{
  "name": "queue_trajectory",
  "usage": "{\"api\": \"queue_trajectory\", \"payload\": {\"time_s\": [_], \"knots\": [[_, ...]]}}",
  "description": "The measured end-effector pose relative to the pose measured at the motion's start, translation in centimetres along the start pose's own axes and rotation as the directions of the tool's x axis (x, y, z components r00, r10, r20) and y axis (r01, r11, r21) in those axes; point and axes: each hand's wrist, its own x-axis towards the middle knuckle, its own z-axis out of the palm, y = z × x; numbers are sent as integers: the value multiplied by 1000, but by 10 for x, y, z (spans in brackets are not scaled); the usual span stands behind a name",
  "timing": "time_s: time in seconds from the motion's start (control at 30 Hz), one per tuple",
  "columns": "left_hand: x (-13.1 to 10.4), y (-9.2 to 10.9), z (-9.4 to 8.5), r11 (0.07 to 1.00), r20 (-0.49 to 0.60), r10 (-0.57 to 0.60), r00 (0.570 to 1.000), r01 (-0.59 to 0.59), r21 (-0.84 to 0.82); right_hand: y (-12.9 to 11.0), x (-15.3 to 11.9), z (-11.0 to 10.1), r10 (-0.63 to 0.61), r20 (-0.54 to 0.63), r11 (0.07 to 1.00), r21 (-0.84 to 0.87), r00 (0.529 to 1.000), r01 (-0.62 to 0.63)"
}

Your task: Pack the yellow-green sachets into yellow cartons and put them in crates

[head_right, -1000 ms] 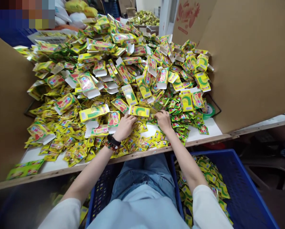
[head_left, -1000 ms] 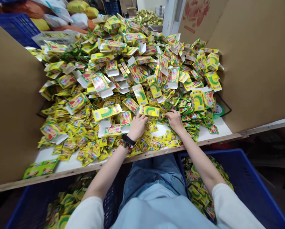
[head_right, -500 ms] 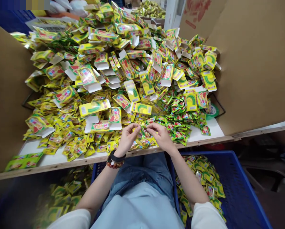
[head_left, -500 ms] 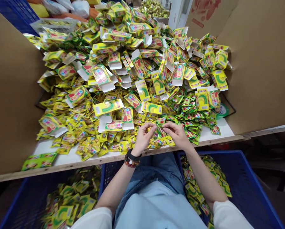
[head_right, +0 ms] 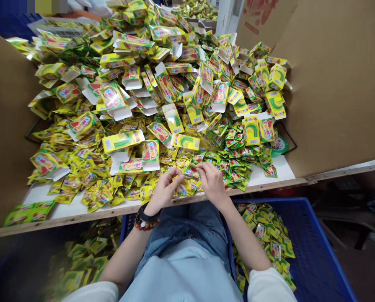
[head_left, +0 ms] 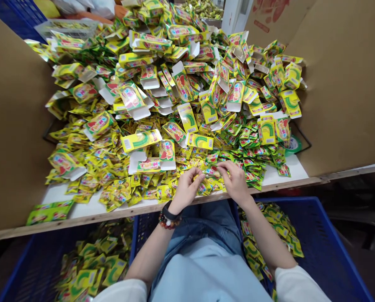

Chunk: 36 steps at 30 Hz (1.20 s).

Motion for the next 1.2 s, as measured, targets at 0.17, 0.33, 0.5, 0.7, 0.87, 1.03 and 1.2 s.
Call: {"api": "queue_trajectory", "payload": {"time_s": [0.17, 0.33, 0.5, 0.7, 0.87, 1.03, 1.2], "knots": [[-6, 1, 1, 967, 99, -67, 993, 89, -239, 2, -4, 8, 246, -47, 951, 203, 968, -231], [-5, 1, 7, 966, -12, -69, 998, 64, -252, 1, -5, 18, 350, -92, 891, 341, 932, -301], [-7, 0, 13, 978, -92, -17, 996, -3, -206, 3, -4, 23, 461, 141, 623, 652, 876, -433], [-9, -8, 23, 977, -62, -43, 997, 29, -212, -3, -8, 27, 510, 45, 561, 740, 859, -372], [-14, -15, 27, 961, -79, -64, 995, 40, -274, -4, -12, 35, 484, 10, 617, 705, 875, -349], [-15, -14, 30, 878, 25, -181, 983, 173, -446, 4, -17, 46, 400, -221, 847, 460, 890, -266], [-12, -11, 30, 819, -16, -250, 968, 202, -536, 5, -15, 48, 429, -66, 780, 530, 901, -332]]}}
